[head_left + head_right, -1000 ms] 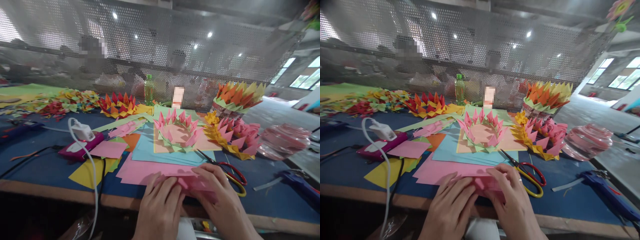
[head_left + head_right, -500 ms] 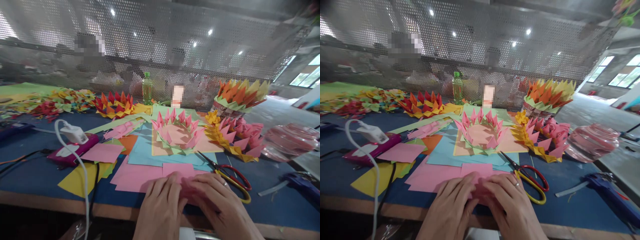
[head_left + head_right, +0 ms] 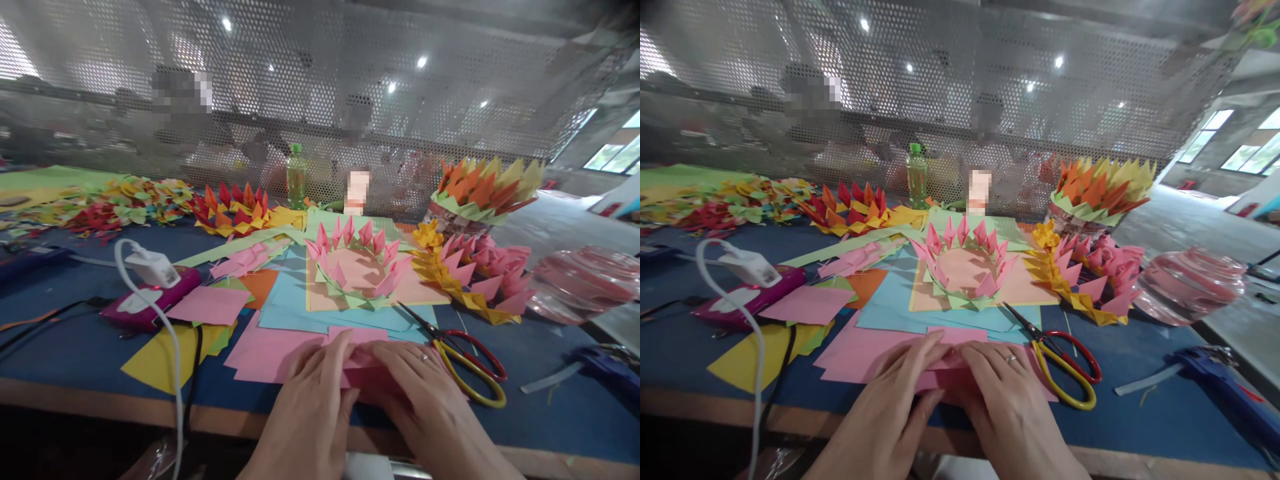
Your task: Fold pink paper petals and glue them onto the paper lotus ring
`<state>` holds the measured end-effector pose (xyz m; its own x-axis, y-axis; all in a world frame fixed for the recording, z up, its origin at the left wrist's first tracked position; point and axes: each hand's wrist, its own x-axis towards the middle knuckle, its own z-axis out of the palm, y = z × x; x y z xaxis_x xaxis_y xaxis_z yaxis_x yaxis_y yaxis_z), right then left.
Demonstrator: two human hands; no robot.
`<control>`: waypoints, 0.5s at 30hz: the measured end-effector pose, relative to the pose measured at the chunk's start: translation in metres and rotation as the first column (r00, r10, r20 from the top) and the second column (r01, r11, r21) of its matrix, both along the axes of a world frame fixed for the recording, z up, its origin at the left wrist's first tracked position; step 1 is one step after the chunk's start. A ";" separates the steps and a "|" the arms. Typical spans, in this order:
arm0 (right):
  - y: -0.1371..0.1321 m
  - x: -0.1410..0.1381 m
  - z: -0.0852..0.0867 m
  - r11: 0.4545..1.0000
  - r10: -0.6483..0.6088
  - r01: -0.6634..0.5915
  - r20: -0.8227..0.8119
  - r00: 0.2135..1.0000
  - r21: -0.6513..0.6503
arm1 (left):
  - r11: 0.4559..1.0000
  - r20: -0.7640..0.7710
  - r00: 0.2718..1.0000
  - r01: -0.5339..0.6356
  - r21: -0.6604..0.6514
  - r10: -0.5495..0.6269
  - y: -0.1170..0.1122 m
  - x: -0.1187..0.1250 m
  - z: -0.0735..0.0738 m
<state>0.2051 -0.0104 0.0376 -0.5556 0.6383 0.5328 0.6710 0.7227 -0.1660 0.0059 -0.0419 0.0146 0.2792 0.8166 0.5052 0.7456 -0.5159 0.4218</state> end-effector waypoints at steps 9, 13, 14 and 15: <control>0.005 -0.005 -0.010 0.997 -0.003 0.007 -0.057 0.998 0.077 | 0.977 -0.086 0.988 -0.108 0.183 0.126 -0.004 -0.009 -0.003; 0.004 0.009 -0.014 0.994 -0.046 0.043 0.035 0.998 0.102 | 0.968 -0.067 0.994 -0.065 0.241 0.084 -0.014 -0.010 -0.004; 0.003 0.011 -0.014 0.993 -0.055 0.051 0.043 0.998 0.109 | 0.965 -0.079 0.994 -0.052 0.256 0.074 -0.016 -0.010 -0.007; 0.002 0.012 -0.014 0.992 -0.063 0.058 0.041 0.997 0.116 | 0.961 -0.092 0.994 -0.037 0.274 0.064 -0.018 -0.010 -0.009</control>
